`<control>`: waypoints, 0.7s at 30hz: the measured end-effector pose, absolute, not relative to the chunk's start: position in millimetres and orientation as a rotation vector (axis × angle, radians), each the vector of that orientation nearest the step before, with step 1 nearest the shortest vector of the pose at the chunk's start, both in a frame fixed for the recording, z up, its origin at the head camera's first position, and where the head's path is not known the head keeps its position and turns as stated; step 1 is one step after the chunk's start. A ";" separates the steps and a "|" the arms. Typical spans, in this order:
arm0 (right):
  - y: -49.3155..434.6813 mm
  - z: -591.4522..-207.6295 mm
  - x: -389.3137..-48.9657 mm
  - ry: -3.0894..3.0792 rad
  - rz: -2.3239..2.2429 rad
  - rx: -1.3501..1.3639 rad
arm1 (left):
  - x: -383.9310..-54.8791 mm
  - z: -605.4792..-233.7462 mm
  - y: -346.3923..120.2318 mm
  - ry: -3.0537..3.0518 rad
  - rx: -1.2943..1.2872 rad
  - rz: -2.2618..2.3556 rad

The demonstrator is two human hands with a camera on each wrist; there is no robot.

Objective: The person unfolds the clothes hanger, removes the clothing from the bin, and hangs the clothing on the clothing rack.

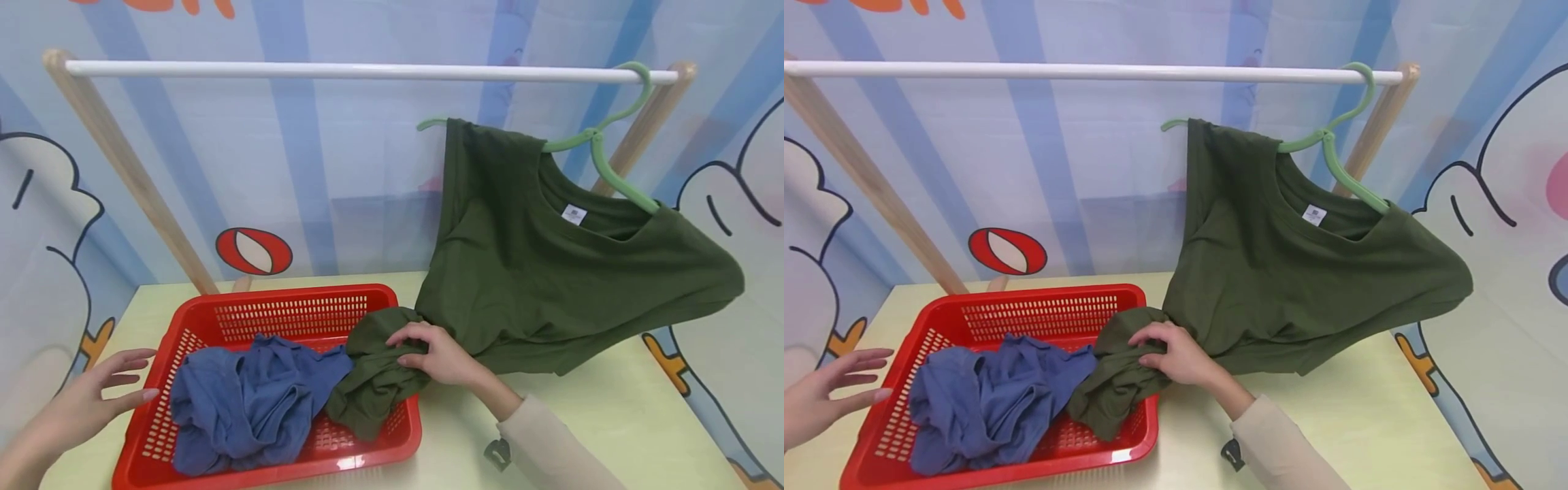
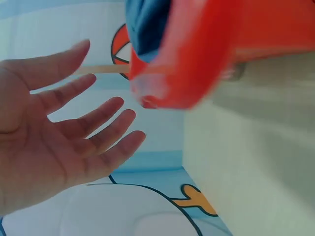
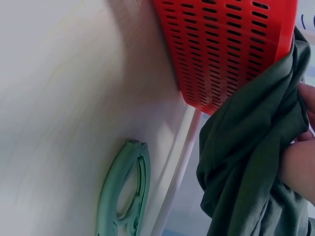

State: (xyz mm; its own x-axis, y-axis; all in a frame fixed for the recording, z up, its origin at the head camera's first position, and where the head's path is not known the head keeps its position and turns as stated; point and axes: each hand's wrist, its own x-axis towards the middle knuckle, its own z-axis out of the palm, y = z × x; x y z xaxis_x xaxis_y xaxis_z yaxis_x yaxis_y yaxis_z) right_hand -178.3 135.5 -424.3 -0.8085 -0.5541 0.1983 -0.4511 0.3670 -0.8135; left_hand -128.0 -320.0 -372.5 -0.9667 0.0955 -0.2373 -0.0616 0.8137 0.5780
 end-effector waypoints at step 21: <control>134.9 -403.1 -168.2 2.470 -1.555 -0.784 | -133.6 -398.7 -328.6 2.562 -0.189 0.971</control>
